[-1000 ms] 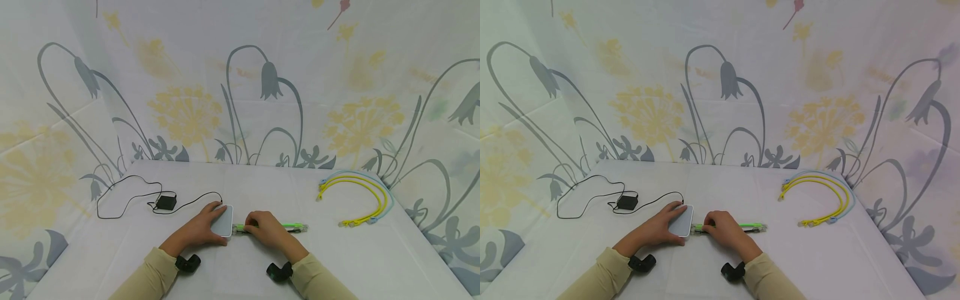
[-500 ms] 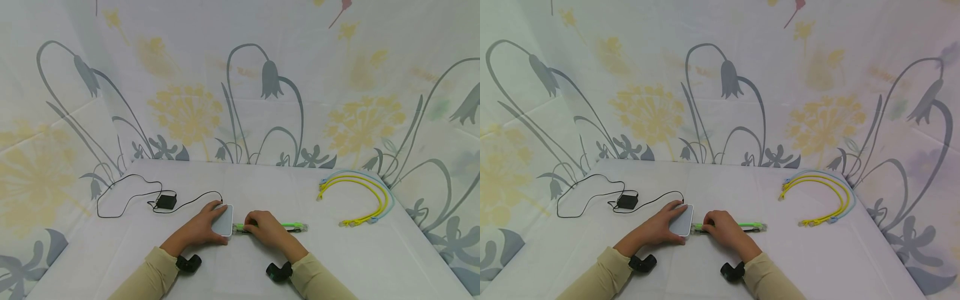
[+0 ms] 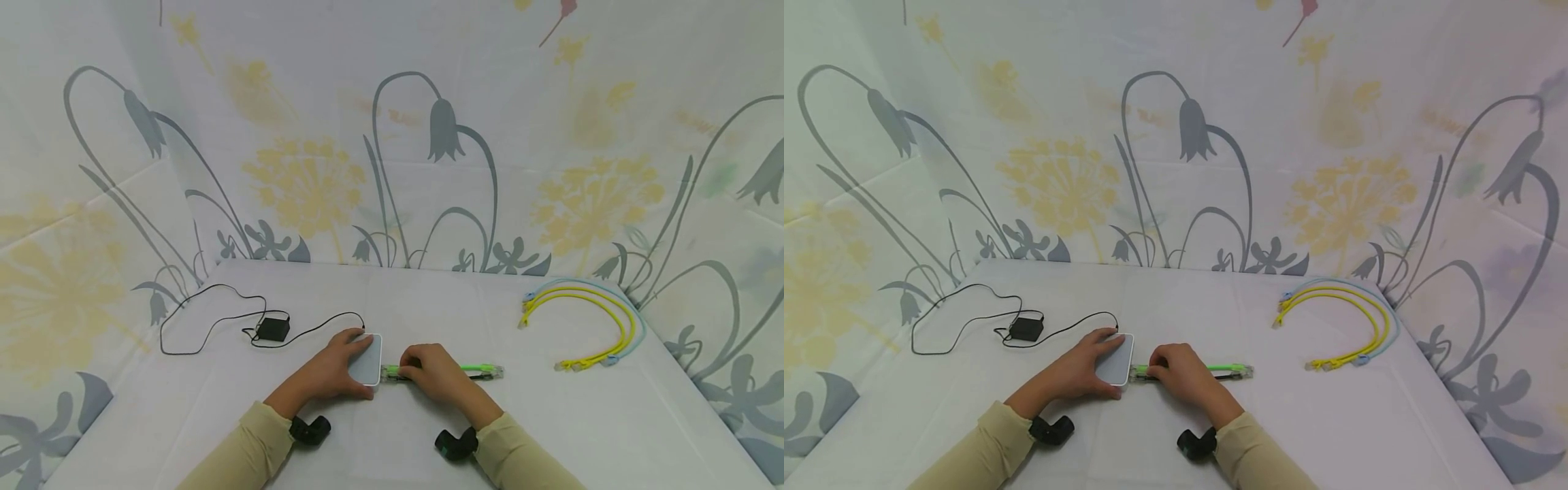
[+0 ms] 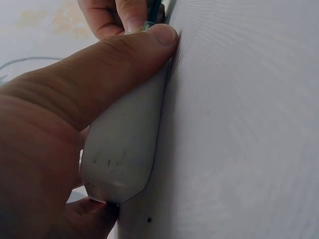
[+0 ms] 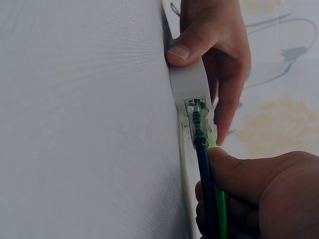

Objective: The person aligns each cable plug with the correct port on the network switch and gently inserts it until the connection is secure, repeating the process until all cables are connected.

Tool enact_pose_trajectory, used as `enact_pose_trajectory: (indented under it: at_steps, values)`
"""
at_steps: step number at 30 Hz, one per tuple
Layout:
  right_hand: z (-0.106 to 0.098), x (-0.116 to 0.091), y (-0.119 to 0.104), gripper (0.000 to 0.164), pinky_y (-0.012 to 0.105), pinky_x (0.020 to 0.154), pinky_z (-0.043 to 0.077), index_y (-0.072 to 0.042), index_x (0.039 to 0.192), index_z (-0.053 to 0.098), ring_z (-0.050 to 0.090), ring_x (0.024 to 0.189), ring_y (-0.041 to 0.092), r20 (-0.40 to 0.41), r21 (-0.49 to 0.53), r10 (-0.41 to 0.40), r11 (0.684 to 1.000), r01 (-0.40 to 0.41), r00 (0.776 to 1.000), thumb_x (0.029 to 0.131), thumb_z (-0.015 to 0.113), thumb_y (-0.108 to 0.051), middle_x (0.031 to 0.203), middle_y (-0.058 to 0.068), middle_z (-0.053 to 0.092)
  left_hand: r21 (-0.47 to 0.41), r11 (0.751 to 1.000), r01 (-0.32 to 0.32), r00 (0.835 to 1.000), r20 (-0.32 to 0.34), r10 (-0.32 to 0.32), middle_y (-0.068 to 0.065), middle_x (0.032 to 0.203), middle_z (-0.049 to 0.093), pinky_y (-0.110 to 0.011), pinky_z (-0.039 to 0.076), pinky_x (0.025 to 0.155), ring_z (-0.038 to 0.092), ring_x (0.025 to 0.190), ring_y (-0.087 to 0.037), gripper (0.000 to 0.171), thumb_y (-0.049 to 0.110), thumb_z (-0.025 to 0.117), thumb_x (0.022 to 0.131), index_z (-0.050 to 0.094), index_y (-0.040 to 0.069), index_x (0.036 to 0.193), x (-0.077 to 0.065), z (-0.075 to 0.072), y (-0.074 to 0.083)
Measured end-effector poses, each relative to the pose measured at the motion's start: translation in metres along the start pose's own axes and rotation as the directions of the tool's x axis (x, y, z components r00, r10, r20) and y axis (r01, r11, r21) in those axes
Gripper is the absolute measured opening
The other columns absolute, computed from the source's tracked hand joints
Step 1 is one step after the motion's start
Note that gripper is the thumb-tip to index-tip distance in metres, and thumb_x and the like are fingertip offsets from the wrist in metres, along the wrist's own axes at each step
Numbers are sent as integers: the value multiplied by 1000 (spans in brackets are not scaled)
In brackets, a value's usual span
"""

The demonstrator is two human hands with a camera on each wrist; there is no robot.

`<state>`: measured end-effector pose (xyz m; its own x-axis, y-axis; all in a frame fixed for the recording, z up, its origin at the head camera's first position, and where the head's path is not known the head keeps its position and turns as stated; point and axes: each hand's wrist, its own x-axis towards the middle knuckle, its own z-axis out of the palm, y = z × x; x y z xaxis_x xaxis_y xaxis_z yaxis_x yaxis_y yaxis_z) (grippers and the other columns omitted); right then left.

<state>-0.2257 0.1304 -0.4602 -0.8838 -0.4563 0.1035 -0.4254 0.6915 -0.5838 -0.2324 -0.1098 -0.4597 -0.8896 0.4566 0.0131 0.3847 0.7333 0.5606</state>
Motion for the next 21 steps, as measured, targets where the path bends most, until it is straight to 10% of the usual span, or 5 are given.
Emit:
enact_pose_trajectory:
  at_steps: [21]
  values:
    - [0, 1, -2, 7, 24, 68, 46, -18, 86, 68, 54, 72, 4, 6, -2, -7, 1000, 7, 1000, 92, 67, -21, 79, -10, 65, 21, 1000, 9, 1000, 3, -9, -9, 153, 32, -44, 42, 99, 37, 135, -30, 98, 46, 88, 63, 45, 16, 146, 1, -1, 3]
